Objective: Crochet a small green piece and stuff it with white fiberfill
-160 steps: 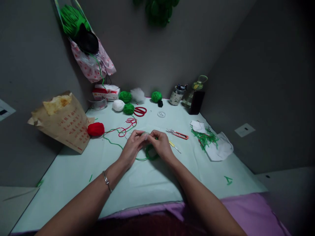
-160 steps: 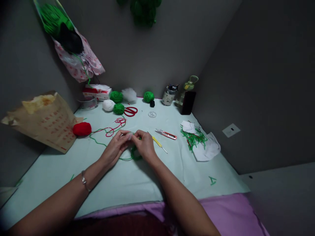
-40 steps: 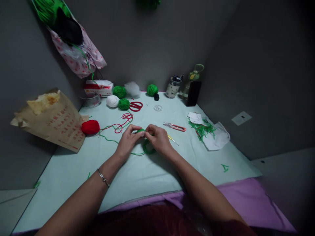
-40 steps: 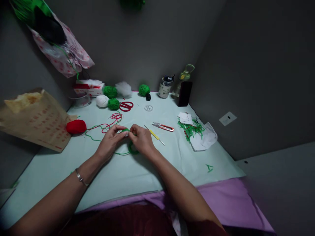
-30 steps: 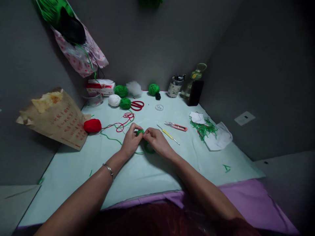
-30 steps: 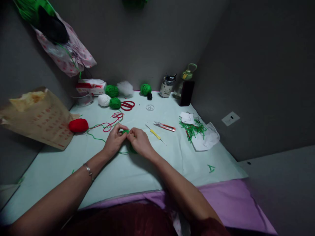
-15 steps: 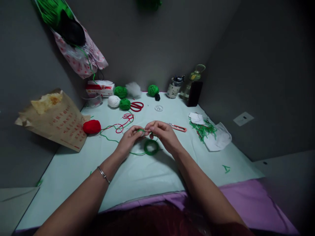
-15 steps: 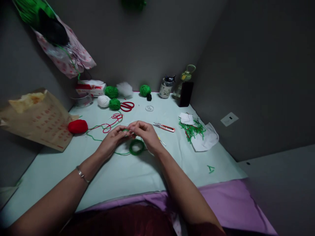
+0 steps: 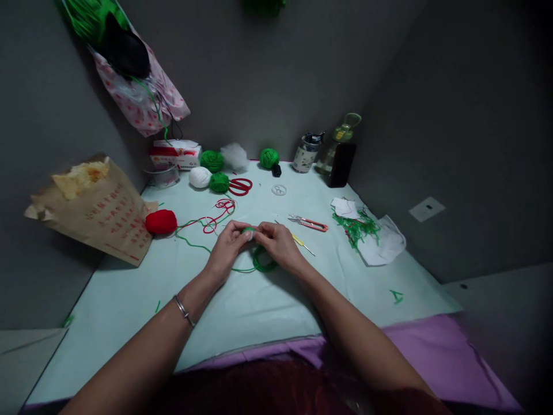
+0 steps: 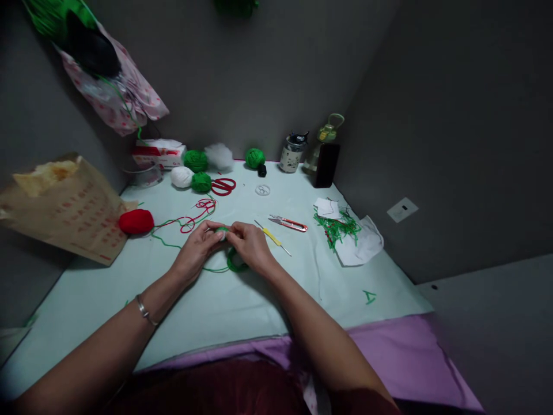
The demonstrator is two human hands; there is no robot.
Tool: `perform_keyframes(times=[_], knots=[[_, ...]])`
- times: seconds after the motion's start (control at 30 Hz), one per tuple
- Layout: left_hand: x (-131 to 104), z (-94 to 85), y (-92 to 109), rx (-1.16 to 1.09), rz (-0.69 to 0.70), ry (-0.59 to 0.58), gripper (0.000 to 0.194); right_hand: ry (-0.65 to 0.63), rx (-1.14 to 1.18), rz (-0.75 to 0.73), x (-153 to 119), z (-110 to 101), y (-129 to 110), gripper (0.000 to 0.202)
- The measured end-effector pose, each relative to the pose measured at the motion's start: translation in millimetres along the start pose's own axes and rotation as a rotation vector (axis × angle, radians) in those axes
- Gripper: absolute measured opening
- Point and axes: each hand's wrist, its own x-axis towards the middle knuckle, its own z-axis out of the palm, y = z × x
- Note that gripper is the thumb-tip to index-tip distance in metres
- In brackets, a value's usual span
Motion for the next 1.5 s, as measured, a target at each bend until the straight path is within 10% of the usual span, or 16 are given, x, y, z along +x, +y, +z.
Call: perform_keyframes(times=[0.6, 0.87, 1.5], knots=[[5.8, -3.1, -5.9, 0.485, 0.243, 0.073, 0.027, -0.002, -0.017, -0.014, -18.5, 13.3, -24.2, 0.022], [5.9, -5.1, 2.8, 0.459, 0.135, -0.161, 0.013, -0.024, -0.015, -0.037, -21.5, 10.1, -22.5, 0.023], [20.1, -12.5, -8.1, 0.331, 0.005, 0.036, 0.036, -0.015, -0.094, -0.004, -18.4, 17.4, -19.8, 0.021]])
